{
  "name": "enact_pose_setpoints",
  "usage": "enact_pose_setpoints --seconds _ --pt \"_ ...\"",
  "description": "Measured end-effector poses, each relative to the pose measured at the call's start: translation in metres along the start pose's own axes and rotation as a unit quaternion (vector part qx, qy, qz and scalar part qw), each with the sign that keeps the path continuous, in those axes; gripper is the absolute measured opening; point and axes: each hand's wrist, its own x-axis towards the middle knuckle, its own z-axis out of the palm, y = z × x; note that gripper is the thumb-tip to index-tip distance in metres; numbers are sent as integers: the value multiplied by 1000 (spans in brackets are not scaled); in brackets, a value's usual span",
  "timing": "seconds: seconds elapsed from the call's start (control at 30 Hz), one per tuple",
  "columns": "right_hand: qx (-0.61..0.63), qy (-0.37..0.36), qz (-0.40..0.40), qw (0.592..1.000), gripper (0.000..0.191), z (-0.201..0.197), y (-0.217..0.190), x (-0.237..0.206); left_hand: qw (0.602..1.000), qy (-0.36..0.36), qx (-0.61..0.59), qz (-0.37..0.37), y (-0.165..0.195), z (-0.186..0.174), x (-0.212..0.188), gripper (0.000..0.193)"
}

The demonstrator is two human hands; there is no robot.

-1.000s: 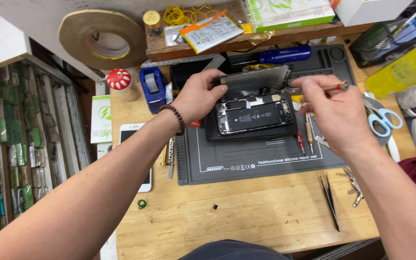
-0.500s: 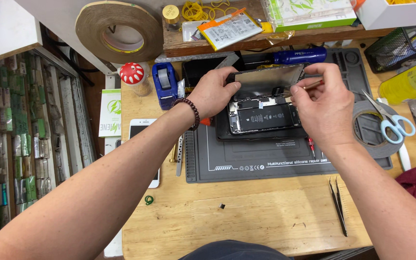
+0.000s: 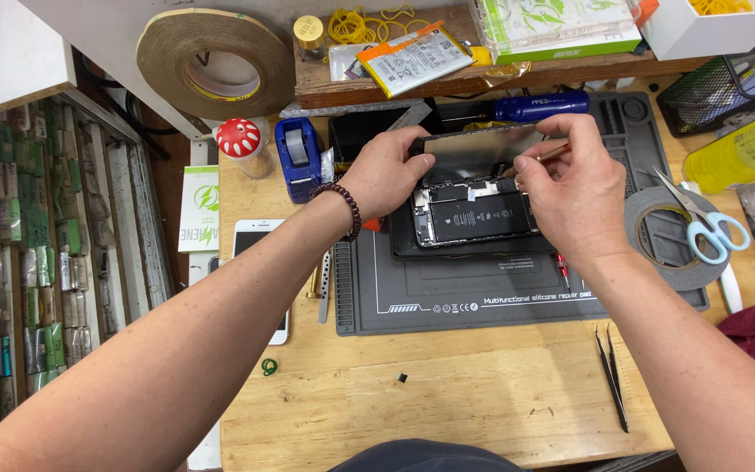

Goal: The person repairs a smartphone at a workbench. They pry along the edge of the phone with a tool, use a yellow pry tool to open the back cover, lift the display assembly open, and use a screwdriver to work on the internal components while holding the phone steady.

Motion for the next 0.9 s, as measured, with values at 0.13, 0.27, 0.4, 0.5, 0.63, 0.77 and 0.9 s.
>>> enact_pose_setpoints --seconds 0.13,0.27,0.4,0.5,0.63,0.77,0.9 --pt "9 -2 1 1000 31 0 -1 0 1000 -1 0 -5 3 -1 -2 31" --pt "6 -3 -1 1000 31 0 -2 -1 1000 4 5 -1 4 -1 -2 30" --pt "-16 -7 4 1000 30 -2 -5 -1 1000 -1 -9 -7 3 -1 -3 30" --pt "-52 -16 -16 998 31 -6 -9 1 1000 7 -4 5 3 0 -2 31" --pt "-82 -48 -68 993 27 -14 -20 11 1000 12 -4 20 6 1 -3 30" --pt "-194 -76 -101 973 23 -16 -32 16 1000 2 -3 4 11 2 -5 29" --pt "-279 -94 -92 951 32 -19 -38 16 1000 -7 -5 -15 16 3 -4 28"
